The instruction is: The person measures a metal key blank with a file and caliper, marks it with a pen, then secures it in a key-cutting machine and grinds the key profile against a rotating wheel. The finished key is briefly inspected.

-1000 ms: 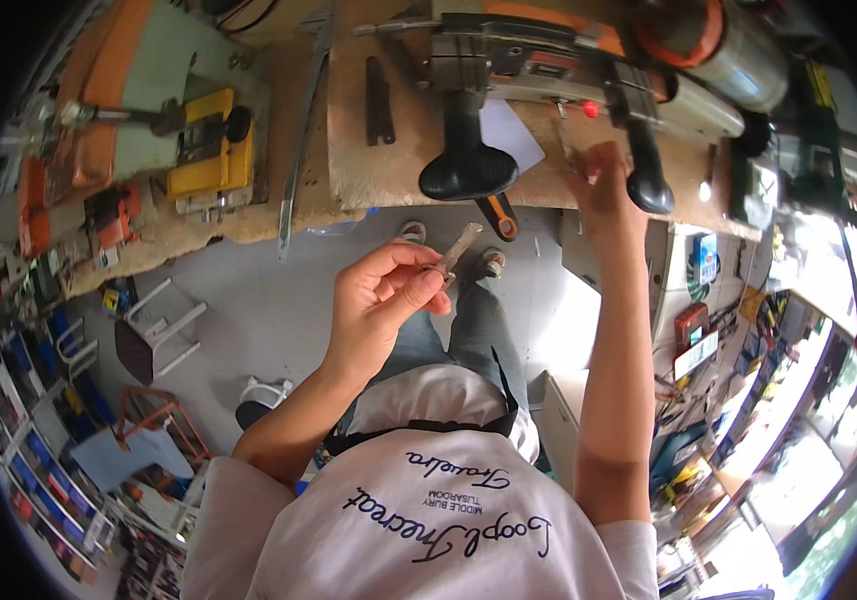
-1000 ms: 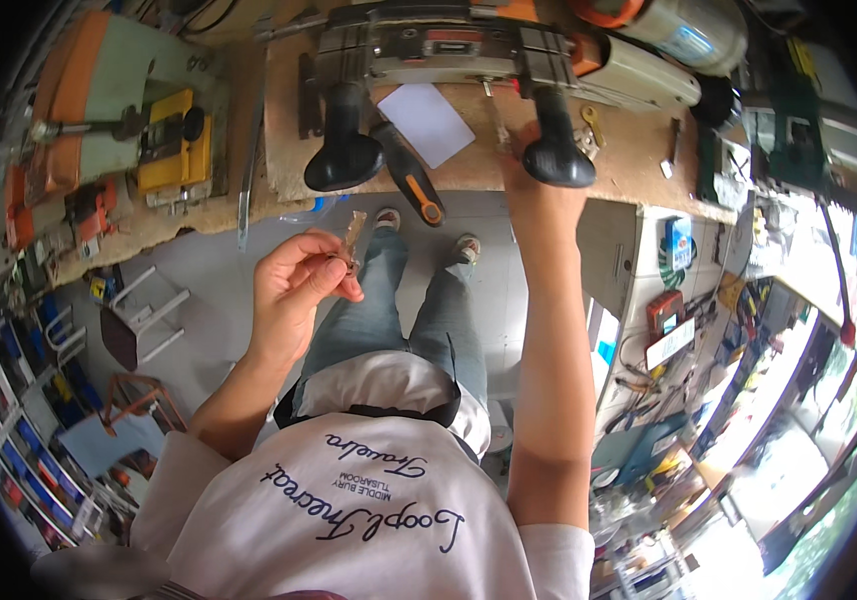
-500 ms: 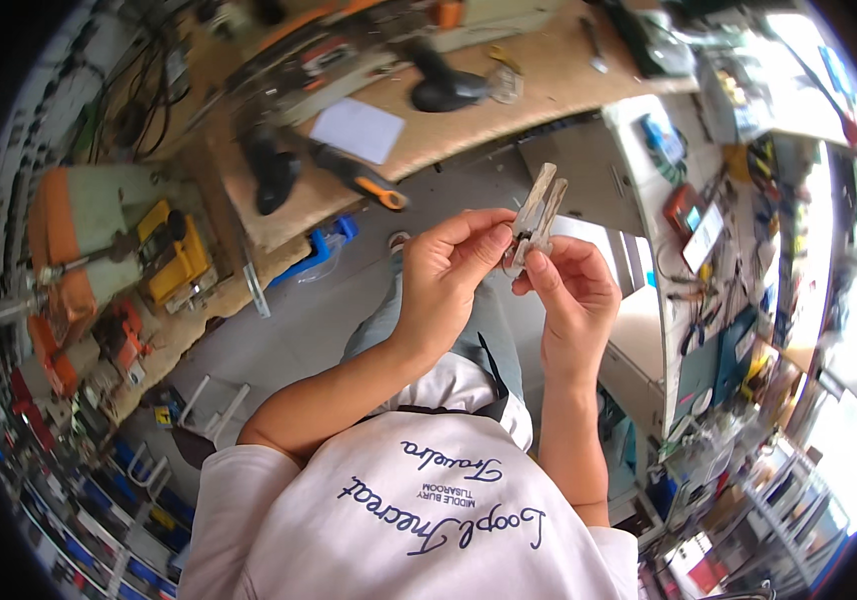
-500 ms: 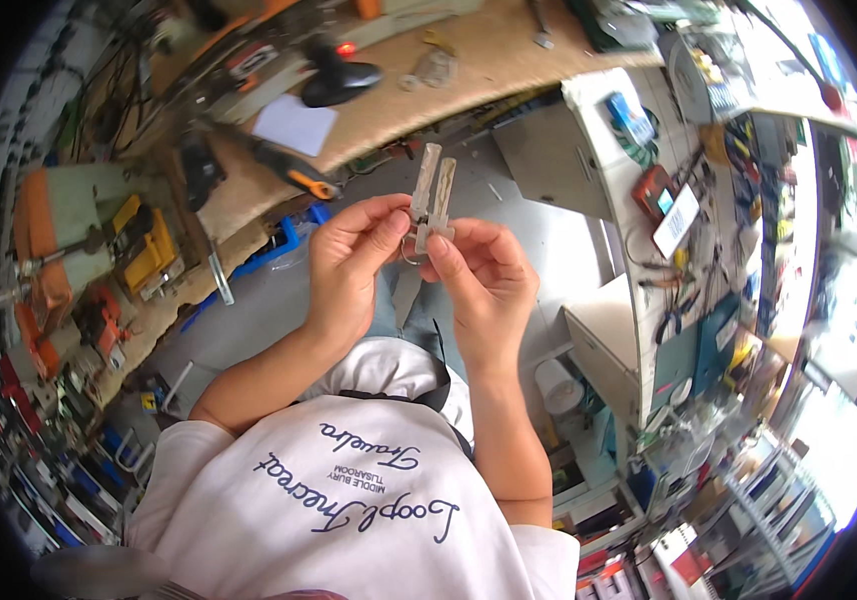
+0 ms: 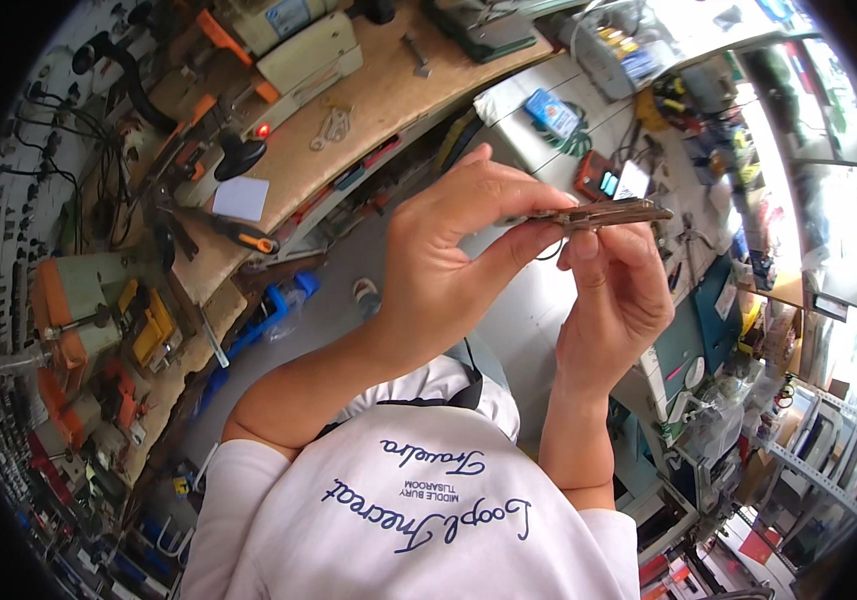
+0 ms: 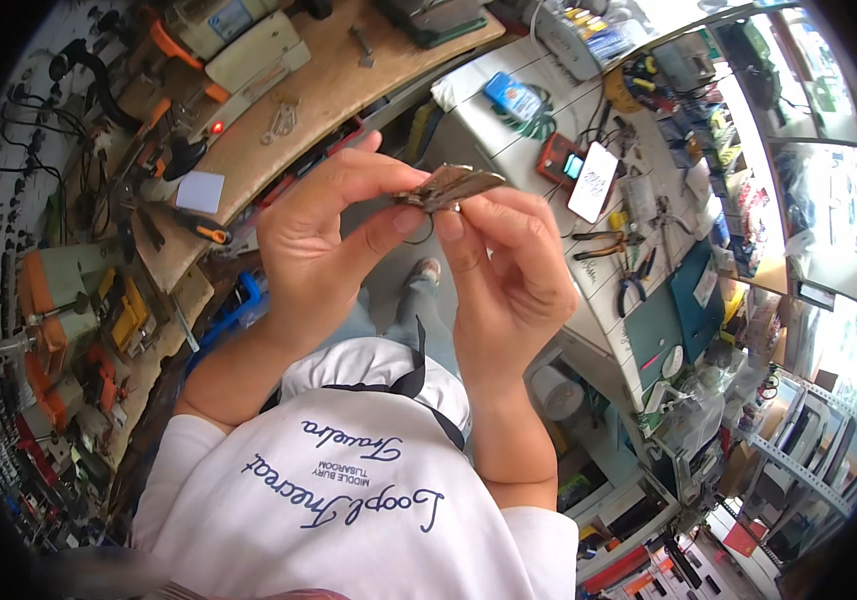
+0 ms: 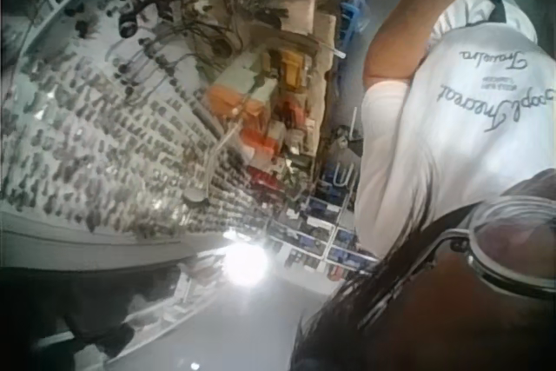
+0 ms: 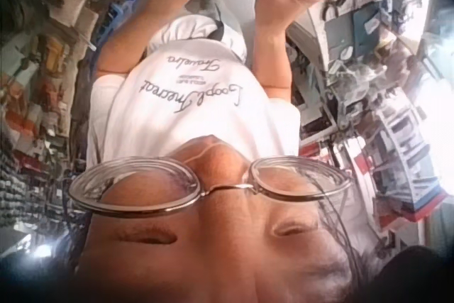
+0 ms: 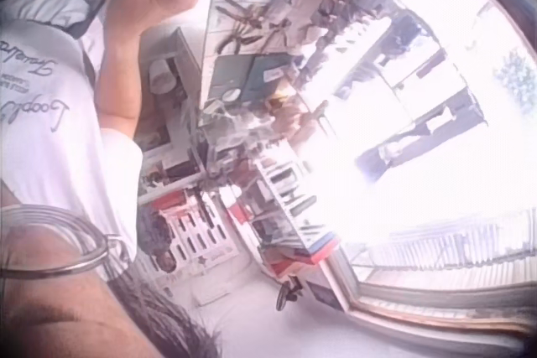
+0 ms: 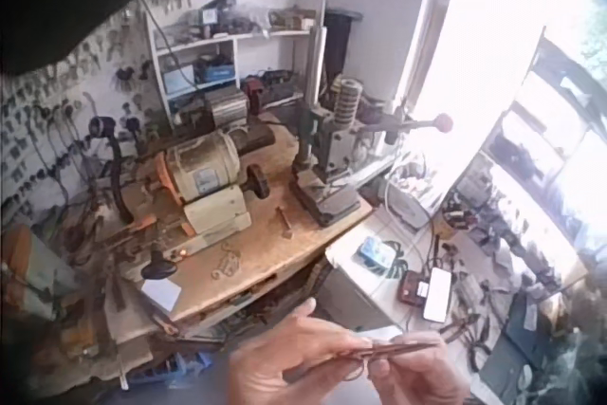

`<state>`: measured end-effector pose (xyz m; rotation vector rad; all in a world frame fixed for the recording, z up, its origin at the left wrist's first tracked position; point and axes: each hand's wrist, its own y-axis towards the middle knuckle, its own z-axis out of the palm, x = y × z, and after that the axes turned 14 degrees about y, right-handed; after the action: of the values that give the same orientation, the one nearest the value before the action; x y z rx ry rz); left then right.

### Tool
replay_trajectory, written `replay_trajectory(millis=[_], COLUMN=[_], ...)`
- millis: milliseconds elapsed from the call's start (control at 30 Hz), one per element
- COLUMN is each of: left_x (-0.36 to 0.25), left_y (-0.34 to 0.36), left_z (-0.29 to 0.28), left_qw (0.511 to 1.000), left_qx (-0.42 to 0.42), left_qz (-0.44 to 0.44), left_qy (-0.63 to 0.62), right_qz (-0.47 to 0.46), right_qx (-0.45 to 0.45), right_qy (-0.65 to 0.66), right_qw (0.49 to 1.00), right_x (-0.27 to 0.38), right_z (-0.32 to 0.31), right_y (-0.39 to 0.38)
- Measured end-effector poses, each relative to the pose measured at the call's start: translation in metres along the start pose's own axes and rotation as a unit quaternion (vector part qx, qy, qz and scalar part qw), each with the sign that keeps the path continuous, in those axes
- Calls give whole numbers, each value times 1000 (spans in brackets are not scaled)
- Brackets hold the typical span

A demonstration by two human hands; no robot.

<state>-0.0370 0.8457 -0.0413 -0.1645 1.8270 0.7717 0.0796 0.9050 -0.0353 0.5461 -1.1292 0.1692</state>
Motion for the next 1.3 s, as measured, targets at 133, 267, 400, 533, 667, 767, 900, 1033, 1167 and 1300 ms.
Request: replay_trajectory(millis=[133,267,400,533,667,767,900,1033,1167,1300], left_x=[-26,-43,-59,-82,-97,-102,-97,-86,-79,-71], left_y=[18,30,44,60,62,54,47,37,29,26], left_z=[22,35,25,14,27,27,23,21,25,32], left_qw=[996,995,984,923,989,977,968,966,961,970], left_qx=[-31,-50,-28,-138,94,126,168,193,204,219], left_qz=[-10,39,124,241,94,42,-6,-42,-60,0], left_qy=[-88,-76,121,268,-69,-165,-185,-168,-175,-104], right_qz=[-66,-63,-52,-168,-138,-87,-107,-113,-101,-81], right_qx=[19,69,103,111,161,164,181,235,251,268], right_qy=[-27,19,47,-48,30,69,37,65,78,93], right_qw=[997,995,992,978,977,980,977,963,960,956], right_x=[30,62,89,113,126,132,133,123,110,104], right_z=[-7,-12,-28,-25,-17,-18,-21,-31,-43,-58], right_y=[27,48,60,68,74,71,71,74,71,70])
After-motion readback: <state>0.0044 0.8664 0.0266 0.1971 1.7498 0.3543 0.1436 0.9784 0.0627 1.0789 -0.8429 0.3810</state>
